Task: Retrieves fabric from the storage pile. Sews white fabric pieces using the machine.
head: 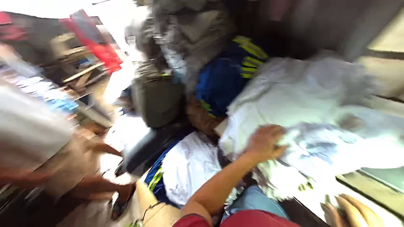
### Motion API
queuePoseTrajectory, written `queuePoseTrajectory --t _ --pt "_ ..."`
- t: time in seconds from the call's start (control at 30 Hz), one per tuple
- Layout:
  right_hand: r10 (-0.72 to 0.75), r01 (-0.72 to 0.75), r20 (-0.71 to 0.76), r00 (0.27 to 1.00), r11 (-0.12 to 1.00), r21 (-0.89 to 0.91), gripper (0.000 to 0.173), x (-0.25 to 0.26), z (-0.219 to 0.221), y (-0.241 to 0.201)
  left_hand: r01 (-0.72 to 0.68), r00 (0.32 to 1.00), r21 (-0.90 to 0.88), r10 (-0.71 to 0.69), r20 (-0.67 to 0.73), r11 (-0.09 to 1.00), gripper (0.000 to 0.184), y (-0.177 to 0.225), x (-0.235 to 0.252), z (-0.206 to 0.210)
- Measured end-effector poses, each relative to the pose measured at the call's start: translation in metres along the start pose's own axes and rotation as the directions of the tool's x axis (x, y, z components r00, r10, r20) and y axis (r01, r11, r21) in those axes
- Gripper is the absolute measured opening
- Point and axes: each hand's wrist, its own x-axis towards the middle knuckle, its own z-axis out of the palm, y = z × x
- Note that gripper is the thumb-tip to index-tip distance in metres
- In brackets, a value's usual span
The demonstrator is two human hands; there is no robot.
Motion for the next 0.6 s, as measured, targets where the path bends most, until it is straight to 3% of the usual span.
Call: queuePoseTrajectory --t 0.1,0.17,0.23,0.33,0.4,0.5,0.6 --pt "0.058 -0.063 -0.107 0.993 0.997 -0.050 0.031 -0.001 -0.010 -0.009 0.194 0.976 -0.350 -0.144 0.164 0.916 0.038 -0.001 0.016 -0.011" --pt "0.095 -0.110 -0.146 0.985 0.989 -0.099 0.029 -0.013 -0.018 -0.008 0.234 0.971 -0.460 -0.181 0.156 0.856 0.038 0.002 0.029 -0.019" --pt "0.126 -0.143 -0.137 0.982 0.982 -0.121 0.027 -0.023 -0.026 -0.004 0.165 0.986 -0.483 -0.138 0.091 0.860 0.040 0.011 0.046 -0.026" --pt "0.143 -0.159 -0.120 0.982 0.979 -0.131 0.026 -0.027 -0.030 -0.006 -0.009 0.997 -0.503 0.044 0.057 0.864 0.036 0.030 0.068 -0.027" --pt "0.144 -0.159 -0.114 0.983 0.978 -0.133 0.025 -0.024 -0.028 -0.008 -0.057 0.973 -0.473 0.155 0.171 0.879 0.039 0.044 0.077 -0.020" --pt "0.150 -0.161 -0.087 0.985 0.978 -0.134 0.023 -0.020 -0.019 -0.008 -0.061 0.897 -0.352 0.207 0.392 0.934 0.055 0.052 0.082 0.005" --pt "0.127 -0.142 -0.101 0.987 0.977 -0.158 0.020 -0.017 -0.009 -0.003 -0.013 0.892 -0.308 0.150 0.427 0.951 0.026 0.043 0.079 0.014"
